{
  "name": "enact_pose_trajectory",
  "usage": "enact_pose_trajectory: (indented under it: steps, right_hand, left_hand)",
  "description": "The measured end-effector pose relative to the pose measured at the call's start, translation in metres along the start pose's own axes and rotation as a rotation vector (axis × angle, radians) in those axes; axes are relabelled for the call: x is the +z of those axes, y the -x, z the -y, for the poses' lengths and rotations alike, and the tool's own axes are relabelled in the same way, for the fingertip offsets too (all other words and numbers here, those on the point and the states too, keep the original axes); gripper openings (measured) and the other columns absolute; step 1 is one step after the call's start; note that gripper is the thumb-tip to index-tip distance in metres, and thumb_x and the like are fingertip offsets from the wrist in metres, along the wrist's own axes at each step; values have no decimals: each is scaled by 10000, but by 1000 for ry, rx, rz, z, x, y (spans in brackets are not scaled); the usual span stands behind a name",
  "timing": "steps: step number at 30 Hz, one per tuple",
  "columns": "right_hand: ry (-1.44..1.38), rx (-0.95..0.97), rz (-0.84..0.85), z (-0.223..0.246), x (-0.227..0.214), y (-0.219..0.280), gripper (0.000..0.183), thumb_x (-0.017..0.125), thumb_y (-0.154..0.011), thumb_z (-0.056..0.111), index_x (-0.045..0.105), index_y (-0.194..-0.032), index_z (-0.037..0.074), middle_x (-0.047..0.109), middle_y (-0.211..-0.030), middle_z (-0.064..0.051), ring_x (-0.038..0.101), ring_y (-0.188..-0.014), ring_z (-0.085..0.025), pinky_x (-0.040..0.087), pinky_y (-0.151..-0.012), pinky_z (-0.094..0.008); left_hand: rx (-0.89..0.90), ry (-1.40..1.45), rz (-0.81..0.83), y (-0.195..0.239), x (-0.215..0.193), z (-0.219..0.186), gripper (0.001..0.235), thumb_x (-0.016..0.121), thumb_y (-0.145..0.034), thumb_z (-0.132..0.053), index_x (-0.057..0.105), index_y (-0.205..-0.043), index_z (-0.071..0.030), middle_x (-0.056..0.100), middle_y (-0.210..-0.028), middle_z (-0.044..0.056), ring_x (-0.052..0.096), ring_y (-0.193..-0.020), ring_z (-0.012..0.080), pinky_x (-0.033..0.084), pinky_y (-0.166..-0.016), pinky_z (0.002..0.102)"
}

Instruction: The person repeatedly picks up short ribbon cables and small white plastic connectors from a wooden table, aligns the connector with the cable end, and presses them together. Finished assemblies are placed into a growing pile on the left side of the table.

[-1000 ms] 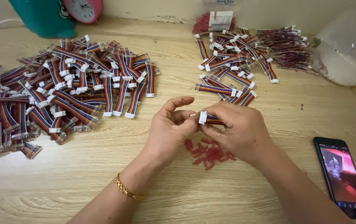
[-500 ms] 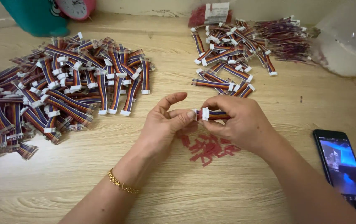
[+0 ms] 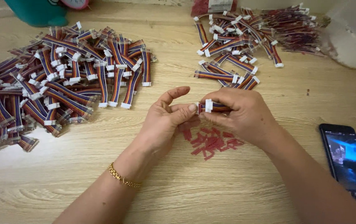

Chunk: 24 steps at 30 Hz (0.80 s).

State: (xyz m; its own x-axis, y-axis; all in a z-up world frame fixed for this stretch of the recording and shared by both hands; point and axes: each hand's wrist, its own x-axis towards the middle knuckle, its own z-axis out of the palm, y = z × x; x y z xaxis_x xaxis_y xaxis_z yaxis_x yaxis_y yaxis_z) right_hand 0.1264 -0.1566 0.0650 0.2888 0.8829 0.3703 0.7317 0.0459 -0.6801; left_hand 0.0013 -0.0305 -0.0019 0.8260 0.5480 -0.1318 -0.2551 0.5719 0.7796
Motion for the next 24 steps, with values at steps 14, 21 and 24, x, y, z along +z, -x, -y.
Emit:
enact_pose_trajectory:
  steps: [14, 21, 24]
  right_hand:
    - [96, -278, 45, -7, 3, 1, 185, 724, -839, 2, 677, -1018, 0, 696, -917, -91, 647, -805, -227, 491, -733, -318]
    - [156, -315, 53, -4, 0, 2, 250, 737, -840, 20, 656, -1077, 37, 687, -945, -70, 648, -826, -219, 500, -725, -303]
    - [178, -322, 78, -5, -3, -1, 222, 711, -868, 82, 663, -1084, 63, 695, -943, -69, 656, -832, -226, 493, -738, -309]
  left_hand:
    - [-2, 20, 41, 4, 1, -13, 524, 732, -773, -36, 535, -1257, -1, 722, -818, 118, 701, -710, 200, 605, -729, 332]
    - [-46, 113, 3, 2, 2, -14, 574, 728, -746, 22, 509, -1274, -32, 725, -832, 174, 700, -701, 246, 607, -705, 395]
    - [-38, 133, 4, 1, 0, -11, 555, 724, -760, 12, 519, -1274, -29, 724, -818, 140, 704, -745, 226, 615, -736, 402]
